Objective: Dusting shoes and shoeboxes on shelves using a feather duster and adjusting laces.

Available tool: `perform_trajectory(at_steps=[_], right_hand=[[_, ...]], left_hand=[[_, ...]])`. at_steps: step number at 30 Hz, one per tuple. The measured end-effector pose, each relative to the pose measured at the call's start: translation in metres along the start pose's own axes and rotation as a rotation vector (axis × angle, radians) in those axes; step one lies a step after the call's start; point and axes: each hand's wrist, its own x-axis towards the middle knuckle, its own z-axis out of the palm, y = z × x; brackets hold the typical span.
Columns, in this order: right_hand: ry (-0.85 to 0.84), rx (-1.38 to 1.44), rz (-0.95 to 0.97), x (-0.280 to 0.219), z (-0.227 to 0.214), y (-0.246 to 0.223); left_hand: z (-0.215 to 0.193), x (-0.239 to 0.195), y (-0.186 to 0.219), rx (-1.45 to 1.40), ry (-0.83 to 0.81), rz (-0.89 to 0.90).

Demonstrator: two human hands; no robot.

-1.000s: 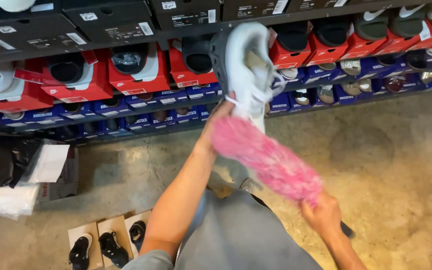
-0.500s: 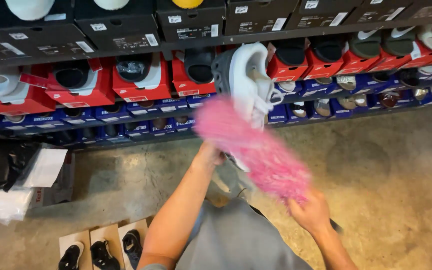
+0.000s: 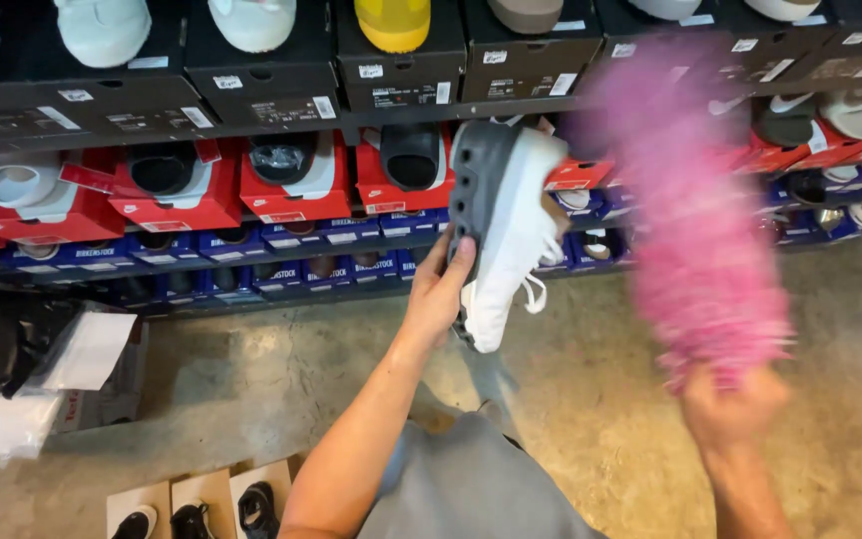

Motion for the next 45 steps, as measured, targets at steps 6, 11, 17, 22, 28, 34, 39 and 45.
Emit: perform_trajectory(at_steps=[6,11,17,22,28,34,39,45], right_hand=[[-0.072,-0.156,-0.164,0.005,-0.010,-0.002],[0.063,0.034,0.006,0.014,-0.018,0.004],[-0.037,-0.234,-0.018,0.029,-0.019,0.014],[0.041,-0.009,-0.256,0.056,-0.031,-0.055],[0.111,0.167,0.170,0.059,-0.023,-0.005],[-0.076,0.504,0.356,-0.027,0.052,-0.019],[-0.094,0.733,0.513,-0.047,0.123,0.023],[0.054,0.694,0.427,-0.026,0.084,0.023]], left_hand=[[-0.016,0.005,-0.017,-0.299,0.004,-0.134],[-0.023,-0.002,0.004,-0.477,-0.053,-0.344],[-0.030,-0.004,0.014,-0.625,-0.235,-0.467],[-0.034,-0.011,0.019,-0.677,-0.246,-0.427],[-0.038,-0.026,0.026,-0.788,-0.221,-0.538],[-0.026,-0.039,0.050,-0.998,-0.554,-0.298],[-0.026,-0.049,0.063,-1.009,-0.601,-0.295],[-0.049,-0.035,0.016,-0.931,-0.528,-0.408]])
